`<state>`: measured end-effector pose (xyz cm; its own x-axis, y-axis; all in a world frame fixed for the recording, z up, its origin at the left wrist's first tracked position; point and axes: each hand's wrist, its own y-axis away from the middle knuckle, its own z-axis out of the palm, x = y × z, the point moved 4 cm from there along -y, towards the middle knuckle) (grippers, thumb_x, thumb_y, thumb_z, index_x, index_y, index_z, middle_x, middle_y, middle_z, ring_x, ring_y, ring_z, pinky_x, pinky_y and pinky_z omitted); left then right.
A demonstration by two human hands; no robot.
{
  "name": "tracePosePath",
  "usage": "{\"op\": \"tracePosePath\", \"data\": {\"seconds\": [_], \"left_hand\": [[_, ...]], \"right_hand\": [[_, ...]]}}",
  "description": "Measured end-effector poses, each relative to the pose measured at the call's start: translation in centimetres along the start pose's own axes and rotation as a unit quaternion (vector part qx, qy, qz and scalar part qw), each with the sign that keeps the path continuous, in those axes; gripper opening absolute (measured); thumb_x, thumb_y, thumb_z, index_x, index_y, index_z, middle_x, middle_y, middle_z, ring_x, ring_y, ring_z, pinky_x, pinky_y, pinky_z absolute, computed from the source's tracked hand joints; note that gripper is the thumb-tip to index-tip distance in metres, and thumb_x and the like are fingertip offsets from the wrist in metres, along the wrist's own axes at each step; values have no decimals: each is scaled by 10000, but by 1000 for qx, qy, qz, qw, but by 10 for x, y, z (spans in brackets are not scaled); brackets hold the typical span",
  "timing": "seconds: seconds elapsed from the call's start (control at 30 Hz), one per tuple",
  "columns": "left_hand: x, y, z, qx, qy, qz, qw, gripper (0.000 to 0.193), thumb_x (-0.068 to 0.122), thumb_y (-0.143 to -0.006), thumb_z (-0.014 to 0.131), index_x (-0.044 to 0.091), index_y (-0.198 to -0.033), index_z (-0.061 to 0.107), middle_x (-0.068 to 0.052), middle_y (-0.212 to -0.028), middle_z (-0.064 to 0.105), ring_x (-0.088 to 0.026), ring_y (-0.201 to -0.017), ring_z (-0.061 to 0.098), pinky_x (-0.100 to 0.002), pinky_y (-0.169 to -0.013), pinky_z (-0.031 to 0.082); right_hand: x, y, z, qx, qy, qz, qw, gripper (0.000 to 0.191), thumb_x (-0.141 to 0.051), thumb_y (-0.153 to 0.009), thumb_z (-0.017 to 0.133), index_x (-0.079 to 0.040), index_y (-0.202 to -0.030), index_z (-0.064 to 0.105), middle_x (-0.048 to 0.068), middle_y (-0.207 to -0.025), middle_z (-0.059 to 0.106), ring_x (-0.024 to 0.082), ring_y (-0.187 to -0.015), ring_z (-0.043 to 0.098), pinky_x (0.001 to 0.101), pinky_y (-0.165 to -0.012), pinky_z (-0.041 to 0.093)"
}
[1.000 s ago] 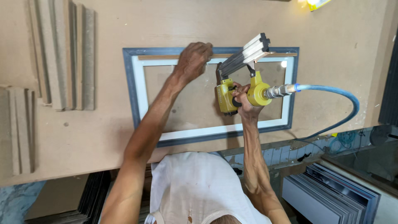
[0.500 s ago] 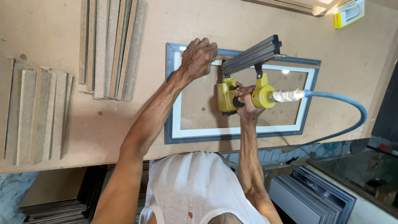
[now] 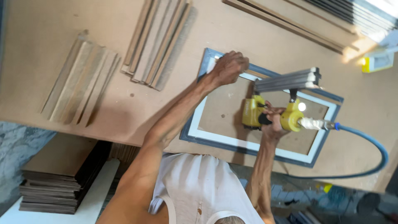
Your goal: The person assembles rectangular wooden frames by placing thin wooden strips along the edges of a frame base and securing them with a pneumatic nail gun. Completed frames are stacked on the table, and additional strips are gathered from the floor as needed.
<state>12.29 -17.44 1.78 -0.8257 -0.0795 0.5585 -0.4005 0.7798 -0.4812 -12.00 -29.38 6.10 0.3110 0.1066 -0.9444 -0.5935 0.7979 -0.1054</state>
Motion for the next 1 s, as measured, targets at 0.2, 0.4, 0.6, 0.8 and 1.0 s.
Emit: {"op": "tracePosePath", "data": {"seconds": [0.2,0.4,0.6,0.8,1.0], "left_hand": [[-19,79,-101,225,-271,-179,919,248,-72,-863,632,14,-1084,703,-152,-1044,669,-307,-1036,595,-462,-871,481],[-36,122,-130,162,-450,-285,831,270,-18,-773,694,-54,-1039,660,-173,-968,560,-285,-950,516,-431,-830,426],[-10,93,-125,182,-511,-315,779,267,21,-732,694,-48,-986,648,-158,-986,533,-275,-940,533,-415,-768,405],[98,137,-61,215,-361,-433,798,251,-28,-714,659,27,-957,630,-139,-971,553,-323,-896,575,-454,-742,403],[125,144,-22,234,-381,-442,778,264,-55,-720,635,16,-973,623,-139,-959,558,-306,-909,567,-451,-766,400]], "right_hand": [[-18,-22,-30,-76,64,-8,995,134,99,-824,539,-10,-900,559,119,-758,605,236,-660,641,603,-1038,580],[-21,-39,-27,-128,62,1,990,99,84,-784,536,-15,-787,542,112,-693,591,244,-650,636,581,-996,613],[-9,-50,-33,-196,76,27,977,128,63,-804,583,-40,-881,582,74,-677,594,201,-611,632,529,-987,592],[-9,-55,-33,-278,53,23,959,112,76,-884,595,-25,-925,567,64,-726,596,196,-639,633,551,-1035,589],[-20,-57,-23,-336,84,18,938,130,68,-869,589,-24,-959,575,50,-721,605,186,-648,667,540,-1042,593]]}}
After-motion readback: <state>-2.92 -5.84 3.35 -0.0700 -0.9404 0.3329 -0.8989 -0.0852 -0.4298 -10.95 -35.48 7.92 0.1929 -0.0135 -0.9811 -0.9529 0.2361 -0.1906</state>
